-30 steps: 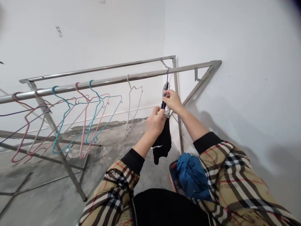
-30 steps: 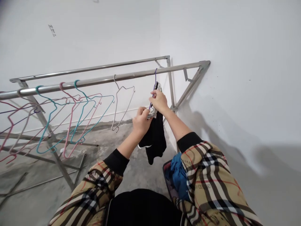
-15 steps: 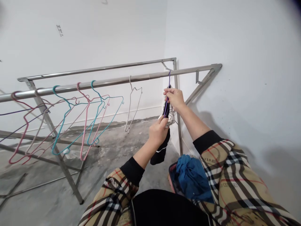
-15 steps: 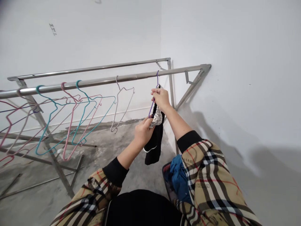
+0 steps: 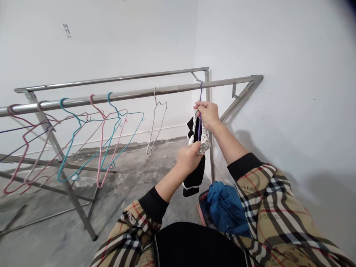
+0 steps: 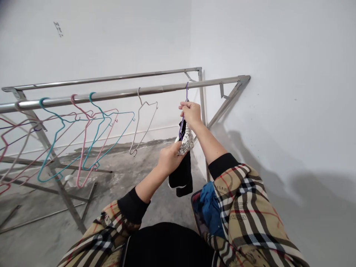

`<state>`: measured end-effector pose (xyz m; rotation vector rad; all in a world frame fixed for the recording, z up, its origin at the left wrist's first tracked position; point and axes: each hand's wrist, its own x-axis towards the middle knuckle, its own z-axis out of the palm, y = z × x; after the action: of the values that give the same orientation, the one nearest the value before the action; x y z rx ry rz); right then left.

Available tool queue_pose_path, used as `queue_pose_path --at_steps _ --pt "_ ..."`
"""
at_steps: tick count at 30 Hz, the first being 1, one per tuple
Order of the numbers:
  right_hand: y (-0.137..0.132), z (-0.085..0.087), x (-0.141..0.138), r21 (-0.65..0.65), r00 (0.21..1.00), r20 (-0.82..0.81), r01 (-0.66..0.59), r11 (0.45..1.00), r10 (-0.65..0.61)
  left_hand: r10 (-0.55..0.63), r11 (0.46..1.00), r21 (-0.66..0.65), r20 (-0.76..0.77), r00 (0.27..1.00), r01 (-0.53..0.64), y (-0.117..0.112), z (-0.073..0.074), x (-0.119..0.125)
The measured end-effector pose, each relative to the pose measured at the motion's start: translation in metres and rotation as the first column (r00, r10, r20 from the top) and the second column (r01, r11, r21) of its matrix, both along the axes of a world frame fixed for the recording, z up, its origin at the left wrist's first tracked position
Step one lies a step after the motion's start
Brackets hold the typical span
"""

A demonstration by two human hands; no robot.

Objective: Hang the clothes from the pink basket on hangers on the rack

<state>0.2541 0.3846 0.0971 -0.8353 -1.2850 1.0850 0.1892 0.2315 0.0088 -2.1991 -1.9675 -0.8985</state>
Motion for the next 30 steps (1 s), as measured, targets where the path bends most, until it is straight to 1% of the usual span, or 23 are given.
queue_pose_path --at_steps 2,4,6,8,10,13,15,16,19,22,24,26,28,29,30 --pt "-0.001 0.003 0.001 -0.011 1.000 -0.018 0.002 1.000 -0.002 -0.060 0.998 -0.016 -0.060 0.996 0.059 0.001 -0.008 0.000" --pt "-0.004 0.009 0.003 -0.034 0.999 -0.040 -0.011 0.999 0.010 -0.097 0.994 -0.058 -0.069 0.993 0.093 0.004 -0.017 0.000" --pt "-0.006 0.015 0.007 -0.059 0.998 -0.055 -0.045 0.997 0.042 -0.069 0.992 -0.103 0.020 0.997 0.070 0.008 -0.026 -0.002" --pt "-0.008 0.022 0.013 -0.060 0.994 -0.063 -0.087 0.994 0.084 0.001 0.992 -0.128 0.186 0.983 0.023 0.015 -0.034 -0.006" --pt "-0.007 0.027 0.020 -0.028 0.990 -0.071 -0.127 0.992 0.124 0.031 0.993 -0.120 0.372 0.928 0.015 0.022 -0.042 -0.011" --pt "-0.004 0.032 0.029 0.018 0.984 -0.064 -0.167 0.986 0.167 0.018 0.994 -0.097 0.637 0.771 0.057 0.029 -0.057 -0.017" --pt "-0.004 0.032 0.033 0.015 0.982 -0.043 -0.183 0.983 0.183 0.035 0.991 -0.113 0.736 0.676 0.073 0.029 -0.069 -0.019" --pt "-0.005 0.030 0.035 0.010 0.981 -0.034 -0.193 0.981 0.193 0.050 0.989 -0.129 0.763 0.644 0.075 0.027 -0.074 -0.020" --pt "-0.012 0.020 0.040 -0.023 0.979 -0.039 -0.201 0.979 0.200 0.099 0.981 -0.177 0.804 0.586 0.077 0.013 -0.090 -0.020" --pt "-0.021 0.001 0.044 -0.102 0.983 -0.069 -0.175 0.979 0.169 0.133 0.972 -0.214 0.849 0.511 0.102 -0.007 -0.101 -0.022" --pt "-0.024 -0.013 0.047 -0.155 0.980 -0.105 -0.185 0.970 0.170 0.148 0.967 -0.226 0.875 0.461 0.119 -0.021 -0.106 -0.025" --pt "-0.024 -0.029 0.050 -0.188 0.969 -0.153 -0.219 0.957 0.192 0.164 0.964 -0.229 0.911 0.380 0.133 -0.034 -0.108 -0.027" --pt "-0.024 -0.044 0.055 -0.195 0.966 -0.166 -0.227 0.954 0.196 0.183 0.965 -0.229 0.938 0.295 0.129 -0.046 -0.106 -0.031" --pt "-0.025 -0.052 0.057 -0.186 0.975 -0.143 -0.195 0.963 0.170 0.189 0.967 -0.226 0.946 0.264 0.117 -0.051 -0.104 -0.033" --pt "-0.028 -0.061 0.060 -0.157 0.989 -0.099 -0.125 0.980 0.111 0.193 0.970 -0.222 0.950 0.245 0.098 -0.056 -0.101 -0.035"
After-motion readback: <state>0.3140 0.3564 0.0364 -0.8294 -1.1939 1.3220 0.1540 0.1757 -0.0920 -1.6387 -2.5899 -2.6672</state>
